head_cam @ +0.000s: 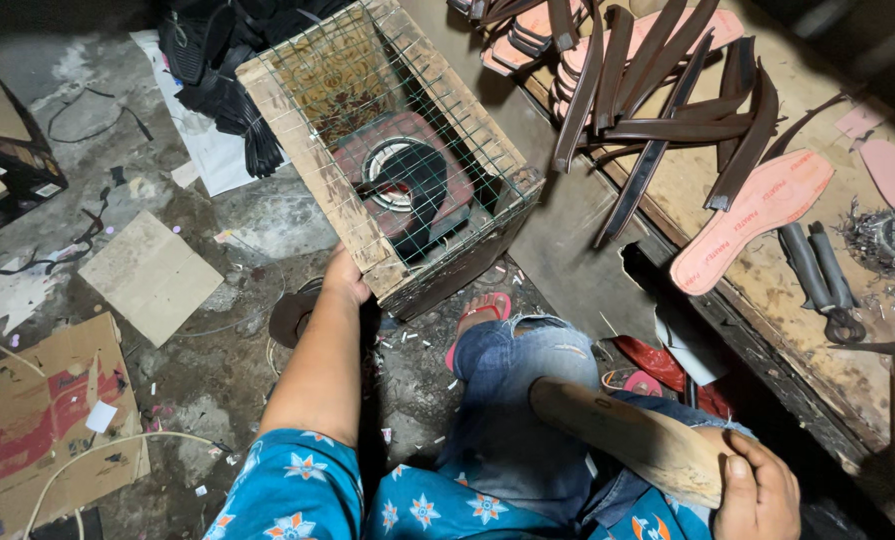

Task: The person sits on the floor and lasts a shoe: they hold a wooden shoe last with a fabric upper, pull and press the upper edges over the insole board, hammer tacks along the edge, and use pliers to grip and tension the material while working around the shoe.

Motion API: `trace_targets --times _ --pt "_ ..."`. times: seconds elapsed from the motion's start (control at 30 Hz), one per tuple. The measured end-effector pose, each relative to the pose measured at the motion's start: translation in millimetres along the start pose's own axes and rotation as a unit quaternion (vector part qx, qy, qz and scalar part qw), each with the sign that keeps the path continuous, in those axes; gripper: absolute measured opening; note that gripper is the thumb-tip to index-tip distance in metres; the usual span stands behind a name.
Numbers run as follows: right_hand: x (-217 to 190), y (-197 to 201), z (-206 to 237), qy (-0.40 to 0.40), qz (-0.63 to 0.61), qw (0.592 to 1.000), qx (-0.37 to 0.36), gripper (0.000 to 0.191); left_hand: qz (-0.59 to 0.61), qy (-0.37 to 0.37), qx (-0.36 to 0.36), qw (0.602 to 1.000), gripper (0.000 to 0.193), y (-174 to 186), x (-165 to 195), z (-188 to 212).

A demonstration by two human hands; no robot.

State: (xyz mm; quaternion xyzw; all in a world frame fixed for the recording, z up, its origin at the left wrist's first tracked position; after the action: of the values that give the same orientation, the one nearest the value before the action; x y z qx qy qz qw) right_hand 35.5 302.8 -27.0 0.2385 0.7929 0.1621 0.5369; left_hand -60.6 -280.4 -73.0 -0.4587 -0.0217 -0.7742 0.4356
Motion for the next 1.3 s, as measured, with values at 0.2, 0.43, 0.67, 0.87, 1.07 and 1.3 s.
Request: trace_targets --times 0.2,0.43,0.67,0.87,1.07,1.3 --pt "5 0 -2 -0.002 0.004 1.000 -0.010 0.024 0.031 -0.051 -0.009 0.998 0.016 0 -3 -16" --pt "-2 -2 -7 -0.010 0.027 0.999 -0.025 0.024 0.025 -0.115 0.036 0.992 0.028 6 -5 -10" --pt "-8 -3 -1 -0.020 0.009 1.000 -0.009 0.023 0.041 -0.133 0.029 0.990 0.029 8 6 -3" --pt "9 0 -6 -0.004 0.021 0.999 -0.037 0.025 0.039 -0.129 0.055 0.989 0.028 5 3 -26" --pt "11 -3 -8 -0.005 0.017 0.999 -0.035 0.026 0.072 -0.167 -0.018 0.983 0.028 0 6 -48" --pt "-2 -10 -11 0.008 0.010 1.000 -0.027 0.026 0.068 -0.068 0.035 0.995 0.043 -13 18 -60"
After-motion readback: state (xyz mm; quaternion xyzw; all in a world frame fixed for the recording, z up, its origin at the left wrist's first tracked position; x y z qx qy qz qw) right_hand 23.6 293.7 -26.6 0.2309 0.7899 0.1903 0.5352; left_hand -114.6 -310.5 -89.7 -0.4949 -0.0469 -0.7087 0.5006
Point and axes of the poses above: each hand's wrist, its own z-axis away from the middle knuckle, its own y-axis out of the back of the hand, x = y × z, the point moved 2 cm from there along -z, towards the middle knuckle, and after that the axes turned 15 degrees about -z, right-handed, at the moved point
